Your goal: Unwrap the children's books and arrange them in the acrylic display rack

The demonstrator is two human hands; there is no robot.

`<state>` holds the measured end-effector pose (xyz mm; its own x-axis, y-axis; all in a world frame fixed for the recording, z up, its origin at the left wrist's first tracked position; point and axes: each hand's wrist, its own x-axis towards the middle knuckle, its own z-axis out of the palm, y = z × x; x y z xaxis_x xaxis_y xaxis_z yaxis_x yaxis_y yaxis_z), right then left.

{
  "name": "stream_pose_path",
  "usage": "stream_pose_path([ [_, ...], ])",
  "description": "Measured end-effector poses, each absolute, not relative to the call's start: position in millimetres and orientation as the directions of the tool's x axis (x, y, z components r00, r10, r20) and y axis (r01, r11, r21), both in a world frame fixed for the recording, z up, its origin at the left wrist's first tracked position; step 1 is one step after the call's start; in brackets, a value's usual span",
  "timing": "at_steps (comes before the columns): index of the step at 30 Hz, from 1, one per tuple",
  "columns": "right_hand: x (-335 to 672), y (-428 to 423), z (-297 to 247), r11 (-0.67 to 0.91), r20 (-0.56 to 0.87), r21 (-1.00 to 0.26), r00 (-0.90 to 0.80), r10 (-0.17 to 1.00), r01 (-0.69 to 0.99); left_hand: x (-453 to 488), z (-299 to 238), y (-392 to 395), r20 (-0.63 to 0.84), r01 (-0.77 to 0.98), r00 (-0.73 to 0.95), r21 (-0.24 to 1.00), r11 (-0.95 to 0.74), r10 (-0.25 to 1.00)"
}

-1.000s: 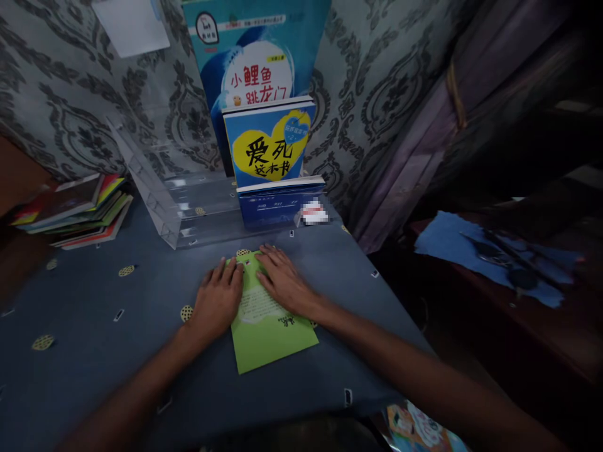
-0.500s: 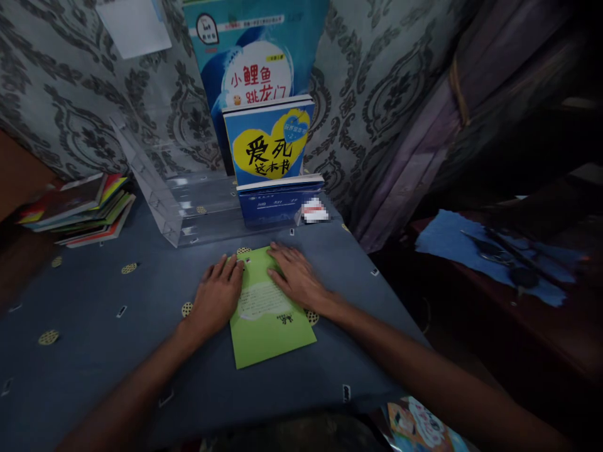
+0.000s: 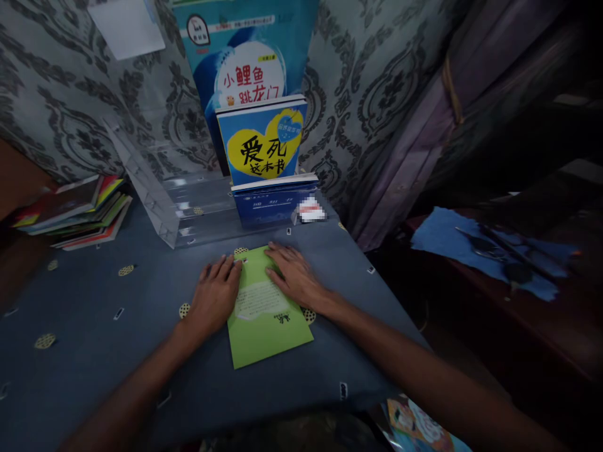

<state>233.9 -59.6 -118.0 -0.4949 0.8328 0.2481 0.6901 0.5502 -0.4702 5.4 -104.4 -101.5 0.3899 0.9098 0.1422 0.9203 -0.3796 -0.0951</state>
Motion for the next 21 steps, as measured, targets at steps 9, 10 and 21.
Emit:
stream_pose_path([
  [9,239,-54,-120,0.559,0.285,-0.552,-0.490,0.824,0.619,4,-100,-104,0.139,0.915,0.403,-0.056,-0.400,0.904],
  [10,241,-51,-121,0.551,0.286,-0.586,-0.484,0.827,0.594,3,-100,-104,0.131,0.912,0.411,-0.056,-0.407,0.902],
  [21,252,-34,-124,0.443,0.269,-0.790,-0.411,0.871,0.423,26,-90,-77,0.075,0.789,0.608,0.054,-0.612,0.791],
])
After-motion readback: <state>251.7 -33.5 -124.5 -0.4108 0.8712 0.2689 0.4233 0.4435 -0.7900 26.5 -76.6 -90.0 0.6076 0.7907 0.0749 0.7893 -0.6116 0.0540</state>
